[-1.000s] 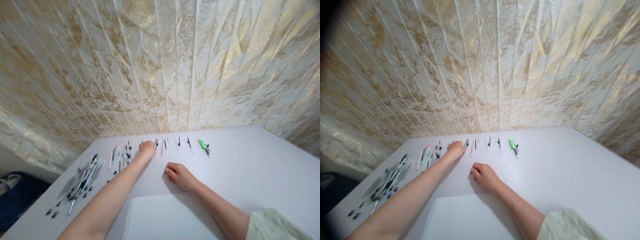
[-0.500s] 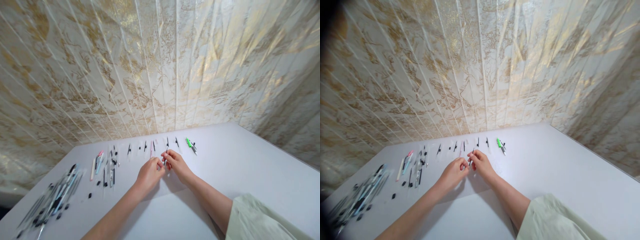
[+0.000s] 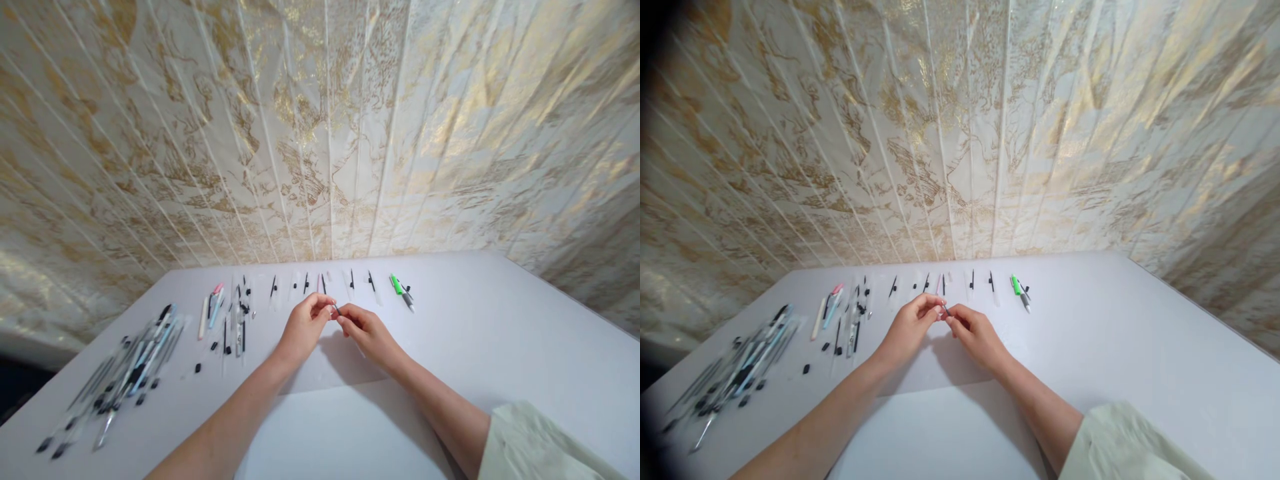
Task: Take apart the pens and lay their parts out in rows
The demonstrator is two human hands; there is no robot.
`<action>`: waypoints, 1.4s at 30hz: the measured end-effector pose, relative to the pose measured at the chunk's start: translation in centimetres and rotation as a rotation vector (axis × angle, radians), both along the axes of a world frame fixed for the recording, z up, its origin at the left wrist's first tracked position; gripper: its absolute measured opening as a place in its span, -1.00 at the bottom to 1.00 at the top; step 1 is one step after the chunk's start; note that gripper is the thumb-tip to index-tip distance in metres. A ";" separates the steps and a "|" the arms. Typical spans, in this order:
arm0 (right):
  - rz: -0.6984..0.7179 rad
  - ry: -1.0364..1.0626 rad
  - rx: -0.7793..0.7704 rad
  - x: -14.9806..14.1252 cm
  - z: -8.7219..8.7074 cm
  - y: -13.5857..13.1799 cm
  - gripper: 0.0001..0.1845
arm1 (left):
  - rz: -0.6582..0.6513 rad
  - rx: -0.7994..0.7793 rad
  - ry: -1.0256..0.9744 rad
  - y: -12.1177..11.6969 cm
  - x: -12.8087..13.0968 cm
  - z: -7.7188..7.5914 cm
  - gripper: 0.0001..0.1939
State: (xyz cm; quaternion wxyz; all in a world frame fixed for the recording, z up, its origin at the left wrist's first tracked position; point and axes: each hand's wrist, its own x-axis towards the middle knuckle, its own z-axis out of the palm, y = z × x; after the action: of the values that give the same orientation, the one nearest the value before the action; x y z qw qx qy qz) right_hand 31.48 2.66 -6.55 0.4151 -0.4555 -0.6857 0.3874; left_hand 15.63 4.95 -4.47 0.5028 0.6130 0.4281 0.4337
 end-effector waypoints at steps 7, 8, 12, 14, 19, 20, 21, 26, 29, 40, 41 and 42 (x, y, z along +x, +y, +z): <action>0.025 -0.013 -0.009 -0.1 0.1 -0.1 -0.78 | 0.000 -0.070 -0.061 -0.3 0.0 0.7 -0.85; 0.029 -0.014 -0.008 -0.1 0.1 -0.1 -0.78 | 0.004 -0.075 -0.066 -0.4 0.0 0.8 -0.84; 0.038 -0.020 -0.010 -0.1 0.2 -0.2 -0.78 | 0.030 -0.062 -0.087 -0.4 0.1 0.6 -0.84; 0.038 -0.018 -0.014 -0.1 0.4 -0.2 -0.77 | 0.040 -0.039 -0.100 -0.4 0.1 0.4 -0.84; 0.049 0.000 -0.029 0.0 0.6 -0.2 -0.75 | 0.040 -0.033 -0.150 -0.3 0.2 0.2 -0.85; 0.053 0.006 -0.035 0.0 0.5 -0.2 -0.75 | 0.038 -0.043 -0.164 -0.4 0.2 0.2 -0.85; 0.060 0.014 -0.043 0.0 0.5 -0.1 -0.75 | 0.038 -0.054 -0.177 -0.5 0.2 0.2 -0.85; 0.091 0.055 -0.093 0.1 0.4 0.0 -0.73 | 0.048 -0.104 -0.227 -0.7 0.4 0.1 -0.84; 0.115 0.070 -0.137 0.1 0.6 -0.1 -0.70 | 0.099 -0.111 -0.268 -0.4 0.3 -0.1 -0.82; 0.091 0.083 -0.242 0.0 0.1 -0.1 -0.62 | 0.334 0.155 0.189 2.1 -1.5 -2.4 -0.89; 0.092 0.076 -0.242 0.0 -0.1 -0.1 -0.63 | 0.366 0.215 0.271 2.4 -1.9 -2.6 -0.91; 0.095 0.069 -0.242 0.0 -0.3 0.0 -0.63 | 0.396 0.264 0.352 2.9 -2.3 -2.7 -0.92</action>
State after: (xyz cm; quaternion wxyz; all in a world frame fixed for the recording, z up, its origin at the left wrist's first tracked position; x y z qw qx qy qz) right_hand 31.47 2.65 -6.81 0.3617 -0.4557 -0.6399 0.5021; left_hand 13.30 7.83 -7.15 0.2425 0.6433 0.5600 0.4624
